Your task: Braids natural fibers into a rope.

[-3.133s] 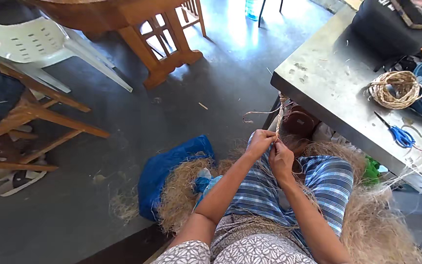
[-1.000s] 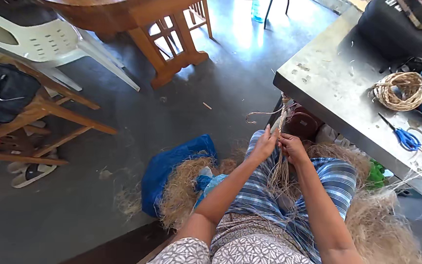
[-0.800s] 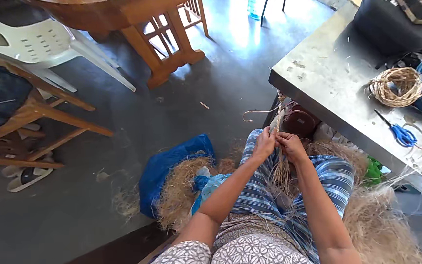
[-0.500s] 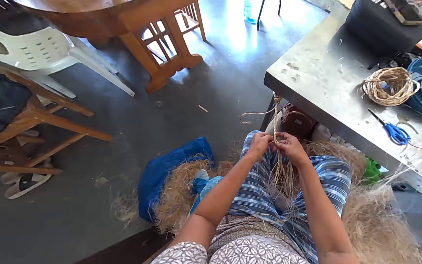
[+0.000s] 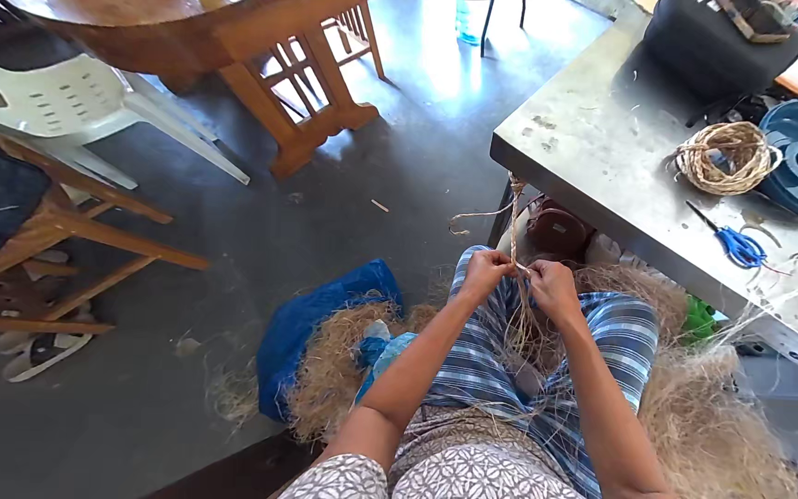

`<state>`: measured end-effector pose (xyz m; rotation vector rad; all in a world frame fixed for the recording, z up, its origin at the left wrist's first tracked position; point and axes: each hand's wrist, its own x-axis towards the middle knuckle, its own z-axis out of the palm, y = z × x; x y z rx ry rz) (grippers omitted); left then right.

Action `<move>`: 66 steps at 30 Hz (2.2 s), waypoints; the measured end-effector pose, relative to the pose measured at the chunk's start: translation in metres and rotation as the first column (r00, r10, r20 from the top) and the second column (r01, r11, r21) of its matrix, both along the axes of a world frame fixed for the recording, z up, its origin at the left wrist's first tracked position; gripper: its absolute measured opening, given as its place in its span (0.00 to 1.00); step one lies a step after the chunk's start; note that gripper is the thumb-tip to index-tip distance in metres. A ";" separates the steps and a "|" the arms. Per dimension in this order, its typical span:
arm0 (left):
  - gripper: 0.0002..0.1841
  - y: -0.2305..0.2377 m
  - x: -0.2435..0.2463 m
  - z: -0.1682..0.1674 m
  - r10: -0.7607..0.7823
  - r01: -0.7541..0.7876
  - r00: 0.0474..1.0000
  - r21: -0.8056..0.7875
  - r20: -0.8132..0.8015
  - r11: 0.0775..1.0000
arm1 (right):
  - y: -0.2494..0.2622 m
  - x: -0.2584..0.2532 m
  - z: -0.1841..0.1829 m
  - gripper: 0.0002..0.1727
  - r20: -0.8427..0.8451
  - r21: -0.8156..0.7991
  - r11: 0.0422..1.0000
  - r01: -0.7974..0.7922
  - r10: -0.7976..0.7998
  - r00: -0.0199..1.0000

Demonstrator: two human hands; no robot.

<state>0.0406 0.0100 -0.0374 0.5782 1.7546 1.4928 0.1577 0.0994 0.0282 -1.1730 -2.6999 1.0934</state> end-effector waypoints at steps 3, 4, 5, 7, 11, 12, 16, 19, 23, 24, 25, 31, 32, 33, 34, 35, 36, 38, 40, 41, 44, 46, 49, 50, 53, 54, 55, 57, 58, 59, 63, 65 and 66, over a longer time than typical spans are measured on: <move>0.04 -0.002 0.012 0.009 0.056 -0.057 0.997 -0.021 -0.045 0.998 | -0.024 0.002 0.008 0.14 0.028 0.081 0.997 0.013 -0.015 0.999; 0.04 -0.003 0.015 0.012 0.064 -0.066 0.997 -0.026 -0.052 0.998 | -0.032 0.002 0.006 0.15 0.044 0.103 0.994 0.018 -0.023 0.999; 0.04 -0.004 0.017 0.014 0.069 -0.070 0.996 -0.020 -0.050 0.997 | -0.040 0.003 0.003 0.16 0.055 0.125 0.992 0.029 -0.036 0.998; 0.05 -0.006 0.019 0.016 0.077 -0.077 0.997 0.005 -0.021 0.997 | -0.053 0.004 -0.009 0.17 0.023 0.198 0.979 0.046 -0.052 0.998; 0.05 -0.010 0.015 0.016 0.048 -0.051 0.996 0.031 0.079 0.998 | -0.066 0.000 -0.035 0.15 -0.053 0.322 0.946 0.032 -0.015 0.998; 0.05 -0.011 0.013 0.015 0.043 -0.046 0.995 0.023 0.085 0.999 | -0.067 -0.001 -0.034 0.15 -0.004 0.297 0.955 -0.011 0.013 1.000; 0.04 -0.017 0.002 0.020 0.056 -0.052 0.988 -0.026 0.147 0.998 | -0.053 0.007 0.004 0.17 0.052 0.142 0.976 -0.165 0.159 0.986; 0.06 -0.021 -0.004 0.023 0.050 -0.056 0.954 0.010 0.296 0.998 | -0.025 0.010 0.021 0.16 -0.208 0.143 0.989 0.039 -0.009 0.978; 0.06 -0.021 -0.008 0.024 0.043 -0.053 0.920 0.014 0.389 0.999 | 0.010 -0.017 -0.008 0.21 -0.178 -0.503 0.863 0.044 -0.154 0.972; 0.06 -0.021 -0.009 0.023 0.037 -0.047 0.917 0.014 0.397 0.999 | 0.012 -0.024 -0.013 0.20 -0.137 -0.673 0.739 0.029 -0.163 0.977; 0.06 -0.021 -0.010 0.021 0.034 -0.043 0.913 0.014 0.406 0.999 | 0.012 -0.029 -0.017 0.19 -0.105 -0.774 0.633 0.021 -0.162 0.981; 0.07 -0.022 -0.015 0.018 -0.001 0.009 0.921 -0.019 0.389 1.000 | 0.013 -0.036 -0.027 0.19 -0.124 -0.710 0.703 0.045 -0.189 0.974; 0.06 -0.022 -0.016 0.018 -0.011 0.022 0.932 -0.025 0.363 0.999 | 0.013 -0.036 -0.028 0.20 -0.139 -0.673 0.738 0.034 -0.172 0.975; 0.06 -0.022 -0.018 0.018 -0.024 0.036 0.941 -0.027 0.338 0.999 | 0.014 -0.036 -0.028 0.20 -0.154 -0.639 0.769 0.024 -0.159 0.975; 0.05 -0.023 -0.020 0.017 -0.041 0.051 0.948 -0.023 0.316 0.998 | 0.014 -0.036 -0.029 0.20 -0.166 -0.611 0.791 0.021 -0.154 0.974; 0.05 -0.023 -0.021 0.017 -0.056 0.066 0.953 -0.023 0.299 0.998 | 0.015 -0.036 -0.031 0.20 -0.177 -0.593 0.805 0.016 -0.150 0.973; 0.05 -0.024 -0.022 0.017 -0.065 0.075 0.956 -0.025 0.285 0.997 | 0.016 -0.035 -0.033 0.19 -0.188 -0.593 0.805 0.011 -0.151 0.970; 0.04 -0.025 -0.022 0.019 -0.069 0.083 0.957 -0.039 0.282 0.996 | 0.016 -0.035 -0.036 0.18 -0.208 -0.635 0.772 -0.006 -0.164 0.964; 0.05 -0.024 -0.022 0.019 -0.065 0.082 0.951 -0.043 0.301 0.996 | 0.017 -0.033 -0.037 0.16 -0.215 -0.688 0.725 -0.021 -0.176 0.961; 0.05 -0.024 -0.022 0.016 -0.069 0.085 0.948 -0.039 0.309 0.996 | 0.017 -0.033 -0.039 0.15 -0.210 -0.696 0.718 -0.021 -0.175 0.962; 0.05 -0.022 -0.027 0.003 -0.100 0.114 0.966 -0.045 0.239 0.992 | 0.016 -0.032 -0.043 0.13 -0.223 -0.695 0.719 -0.018 -0.191 0.956; 0.06 -0.027 -0.030 0.000 -0.158 0.158 0.987 -0.109 0.005 0.981 | 0.016 -0.030 -0.046 0.12 -0.250 -0.678 0.735 -0.013 -0.214 0.944; 0.07 -0.033 -0.034 0.004 -0.210 0.168 0.961 -0.222 -0.182 0.961 | 0.015 -0.028 -0.055 0.10 -0.285 -0.598 0.802 0.013 -0.228 0.931; 0.07 -0.034 -0.031 0.009 -0.203 0.149 0.957 -0.252 -0.206 0.956 | 0.014 -0.030 -0.057 0.10 -0.289 -0.550 0.835 0.026 -0.220 0.932; 0.07 -0.037 -0.014 0.033 -0.128 0.039 0.947 -0.290 -0.295 0.956 | 0.001 -0.037 -0.058 0.10 -0.287 -0.429 0.900 0.070 -0.210 0.935; 0.08 -0.038 -0.004 0.039 -0.113 0.008 0.928 -0.284 -0.354 0.959 | -0.002 -0.040 -0.059 0.10 -0.297 -0.421 0.903 0.083 -0.224 0.928; 0.08 -0.039 0.007 0.039 -0.095 -0.025 0.897 -0.265 -0.431 0.964 | -0.006 -0.042 -0.059 0.10 -0.304 -0.435 0.895 0.097 -0.248 0.920; 0.10 -0.039 0.028 0.028 -0.066 -0.067 0.832 -0.218 -0.552 0.974 | -0.010 -0.045 -0.058 0.10 -0.302 -0.500 0.859 0.112 -0.294 0.907; 0.11 -0.039 0.038 0.020 -0.061 -0.080 0.805 -0.209 -0.590 0.975 | -0.011 -0.047 -0.059 0.10 -0.297 -0.536 0.836 0.118 -0.317 0.901; 0.12 -0.039 0.047 0.013 -0.081 -0.077 0.785 -0.227 -0.614 0.971 | -0.011 -0.047 -0.058 0.10 -0.288 -0.567 0.815 0.118 -0.330 0.899; 0.17 -0.052 0.073 0.004 -0.329 0.077 0.751 -0.418 -0.573 0.905 | -0.009 -0.046 -0.057 0.10 -0.273 -0.638 0.763 0.104 -0.351 0.896; 0.22 -0.068 0.067 0.027 -0.509 0.278 0.781 -0.528 -0.362 0.802 | -0.006 -0.044 -0.056 0.10 -0.249 -0.667 0.737 0.114 -0.365 0.897; 0.25 -0.080 0.061 0.035 -0.540 0.342 0.787 -0.519 -0.297 0.784 | -0.005 -0.042 -0.057 0.10 -0.242 -0.682 0.723 0.113 -0.369 0.898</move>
